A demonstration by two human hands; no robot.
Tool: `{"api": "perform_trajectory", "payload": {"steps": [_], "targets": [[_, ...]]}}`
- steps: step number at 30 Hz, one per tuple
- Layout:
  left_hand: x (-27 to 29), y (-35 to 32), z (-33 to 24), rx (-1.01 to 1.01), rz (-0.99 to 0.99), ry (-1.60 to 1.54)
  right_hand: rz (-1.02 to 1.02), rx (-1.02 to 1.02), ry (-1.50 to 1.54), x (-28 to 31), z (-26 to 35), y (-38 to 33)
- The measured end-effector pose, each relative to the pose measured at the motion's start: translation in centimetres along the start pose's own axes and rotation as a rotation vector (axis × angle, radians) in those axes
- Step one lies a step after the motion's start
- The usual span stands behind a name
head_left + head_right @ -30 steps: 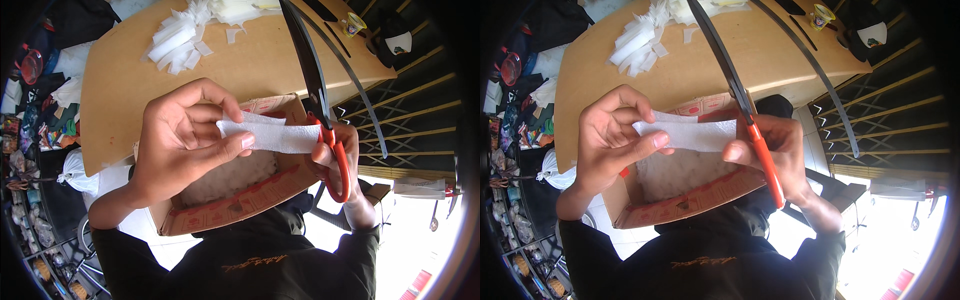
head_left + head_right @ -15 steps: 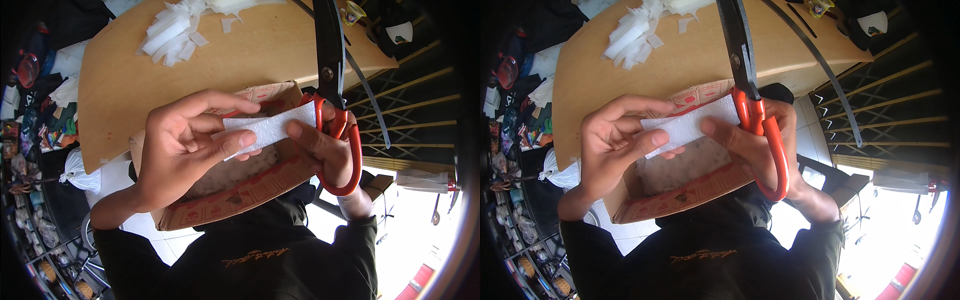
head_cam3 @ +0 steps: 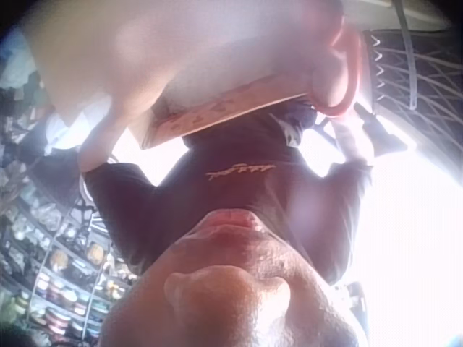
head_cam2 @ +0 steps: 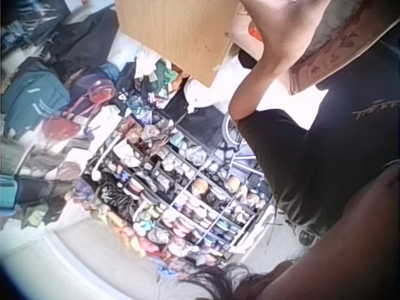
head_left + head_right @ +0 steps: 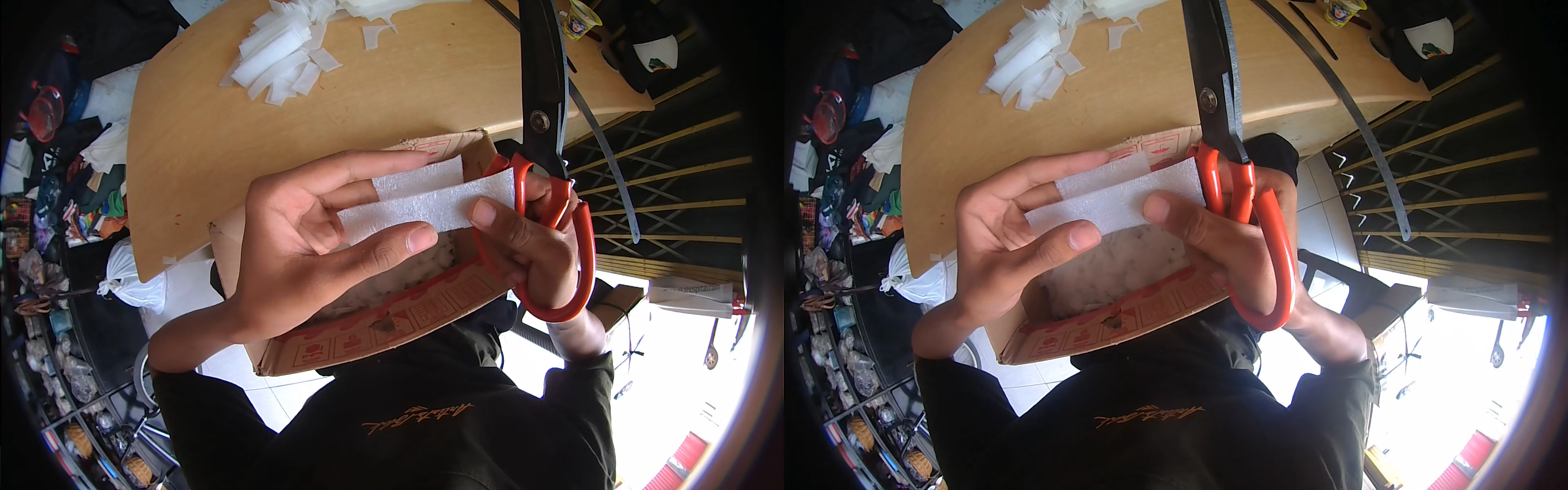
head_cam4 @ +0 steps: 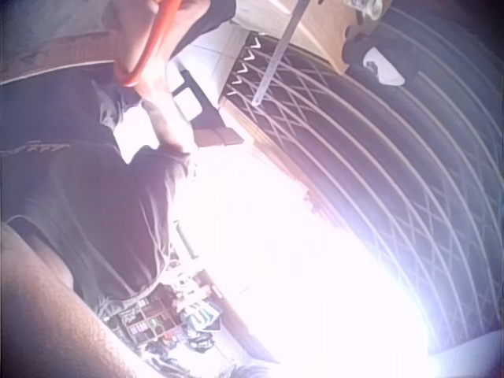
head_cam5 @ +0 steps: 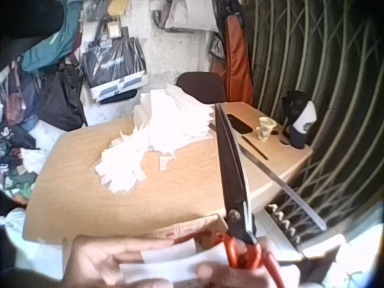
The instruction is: The person cuts small rectangular pieces from strips of white foam using a pair of shears and places them into a cardboard box.
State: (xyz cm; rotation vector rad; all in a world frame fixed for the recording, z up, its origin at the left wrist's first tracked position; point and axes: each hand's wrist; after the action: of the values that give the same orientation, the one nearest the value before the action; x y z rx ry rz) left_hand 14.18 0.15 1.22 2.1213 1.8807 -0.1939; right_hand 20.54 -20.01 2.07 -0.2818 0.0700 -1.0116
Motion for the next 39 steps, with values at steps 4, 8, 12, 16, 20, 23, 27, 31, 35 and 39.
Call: {"api": "perform_trajectory", "payload": {"steps": [4,8,12,16,20,23,27,31,35,39], "targets": [[-0.2,0.2,0.3,-0.011,0.002,0.054,0.021,-0.021,0.056,0.2,-0.3,0.1],[-0.6,0.4,0.8,-0.035,-0.067,0.075,-0.041,0.006,0.017,-0.5,-0.4,0.2],[-0.6,0.2,0.6,-0.022,-0.106,0.066,-0.071,0.057,-0.032,-0.9,-0.7,0.3],[-0.4,0.1,0.6,-0.044,-0.089,0.125,-0.081,0.151,-0.155,-0.4,-0.8,0.1],[-0.3,0.0,0.3,-0.051,-0.041,0.131,-0.111,0.109,0.012,-0.7,-0.5,0.3],[-0.2,0.1,0.2,-0.050,-0.041,0.129,-0.090,0.045,0.007,-0.5,-0.3,0.3],[0.0,-0.2,-0.2,0.038,-0.044,0.092,-0.085,-0.042,-0.001,-0.8,0.2,0.6],[0.2,-0.5,0.0,0.049,-0.054,0.046,-0.032,-0.050,0.025,-0.6,-0.1,0.8],[0.2,-0.6,-0.1,0.085,-0.079,0.053,-0.017,0.007,-0.018,-0.6,-0.5,1.1],[0.7,-0.6,0.2,0.046,-0.094,0.065,-0.034,0.062,-0.060,-0.7,-0.6,1.1]]}}
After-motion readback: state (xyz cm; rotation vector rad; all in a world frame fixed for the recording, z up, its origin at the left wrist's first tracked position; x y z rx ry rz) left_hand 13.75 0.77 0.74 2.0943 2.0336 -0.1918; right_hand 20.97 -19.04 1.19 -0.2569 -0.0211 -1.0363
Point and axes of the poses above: each hand's wrist, its own y-axis towards the middle knuckle, its own x-axis out of the back of the hand, z = x × y, and after that the axes turned 11 degrees about -y, right-handed
